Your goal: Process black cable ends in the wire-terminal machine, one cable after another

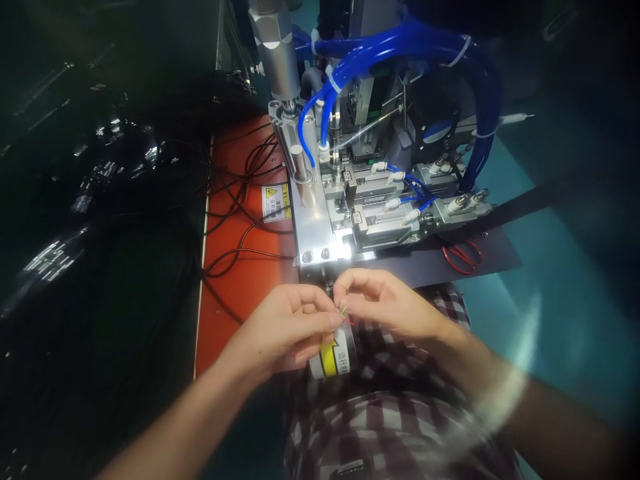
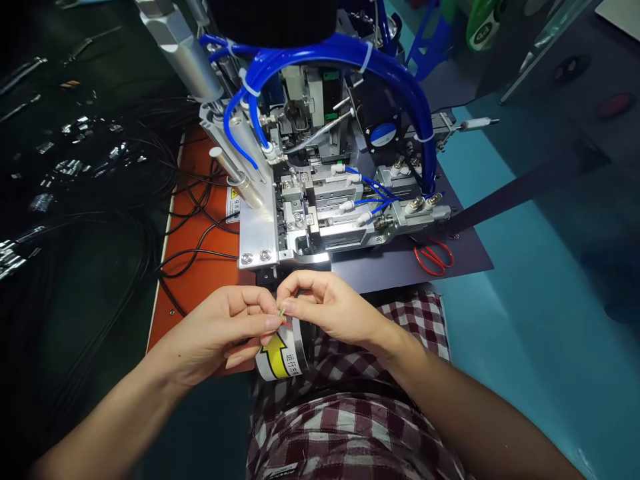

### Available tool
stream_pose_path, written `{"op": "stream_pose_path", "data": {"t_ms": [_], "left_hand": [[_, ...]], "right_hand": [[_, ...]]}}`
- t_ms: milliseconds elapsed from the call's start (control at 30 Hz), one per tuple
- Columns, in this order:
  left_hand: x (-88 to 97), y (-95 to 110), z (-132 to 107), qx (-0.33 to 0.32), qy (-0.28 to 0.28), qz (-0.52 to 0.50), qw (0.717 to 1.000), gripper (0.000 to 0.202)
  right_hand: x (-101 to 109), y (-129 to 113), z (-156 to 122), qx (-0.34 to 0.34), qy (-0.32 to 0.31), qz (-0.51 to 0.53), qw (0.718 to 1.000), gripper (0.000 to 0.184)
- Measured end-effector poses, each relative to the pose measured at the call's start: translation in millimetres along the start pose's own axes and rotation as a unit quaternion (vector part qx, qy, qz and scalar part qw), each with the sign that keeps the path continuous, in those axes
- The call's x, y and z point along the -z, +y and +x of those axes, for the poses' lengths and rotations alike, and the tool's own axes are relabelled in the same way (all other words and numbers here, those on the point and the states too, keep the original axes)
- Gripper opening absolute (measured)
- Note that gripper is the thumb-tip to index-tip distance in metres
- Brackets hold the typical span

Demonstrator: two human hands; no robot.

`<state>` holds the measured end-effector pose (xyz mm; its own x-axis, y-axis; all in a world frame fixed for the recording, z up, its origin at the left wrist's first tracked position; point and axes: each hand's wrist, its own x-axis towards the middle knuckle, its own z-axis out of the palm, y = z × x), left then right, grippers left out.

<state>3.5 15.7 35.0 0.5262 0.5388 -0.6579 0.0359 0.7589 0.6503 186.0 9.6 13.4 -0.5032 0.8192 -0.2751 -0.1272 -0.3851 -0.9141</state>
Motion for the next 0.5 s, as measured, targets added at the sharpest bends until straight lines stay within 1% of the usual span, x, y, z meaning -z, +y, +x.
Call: {"op": "stream_pose_path", "data": {"t_ms": [100, 200, 267, 333, 433, 500], "left_hand": [[1.0, -2.8, 0.0, 0.006, -0.009, 0.021, 1.000, 0.018], [-2.8, -4.1, -1.3, 0.000, 0.029, 0.030, 0.999, 0.018], [-7.0, -3.1, -2.3, -0.012, 0.069, 0.023, 0.997, 0.018], [-11.0, -1.2, -2.6, -0.027, 0.099, 0.016, 0.995, 0.019], [-13.9, 1.1, -1.8, -0.046, 0.119, 0.023, 0.992, 0.018], [-13.7, 1.0, -1.1, -0.054, 0.125, 0.033, 0.990, 0.016]], "right_hand": [[2.3, 1.6, 0.9, 0.029, -0.027, -0.013, 0.999, 0.011], [3.3, 3.6, 1.4, 0.047, -0.028, -0.028, 0.998, 0.013], [2.5, 4.3, 0.4, 0.037, -0.004, -0.034, 0.999, 0.015], [0.8, 4.7, -2.0, 0.021, 0.034, -0.040, 0.998, 0.017], [-3.1, 5.5, -6.3, 0.020, 0.095, -0.076, 0.992, 0.019], [-6.3, 6.1, -7.8, 0.026, 0.127, -0.100, 0.986, 0.016]]}}
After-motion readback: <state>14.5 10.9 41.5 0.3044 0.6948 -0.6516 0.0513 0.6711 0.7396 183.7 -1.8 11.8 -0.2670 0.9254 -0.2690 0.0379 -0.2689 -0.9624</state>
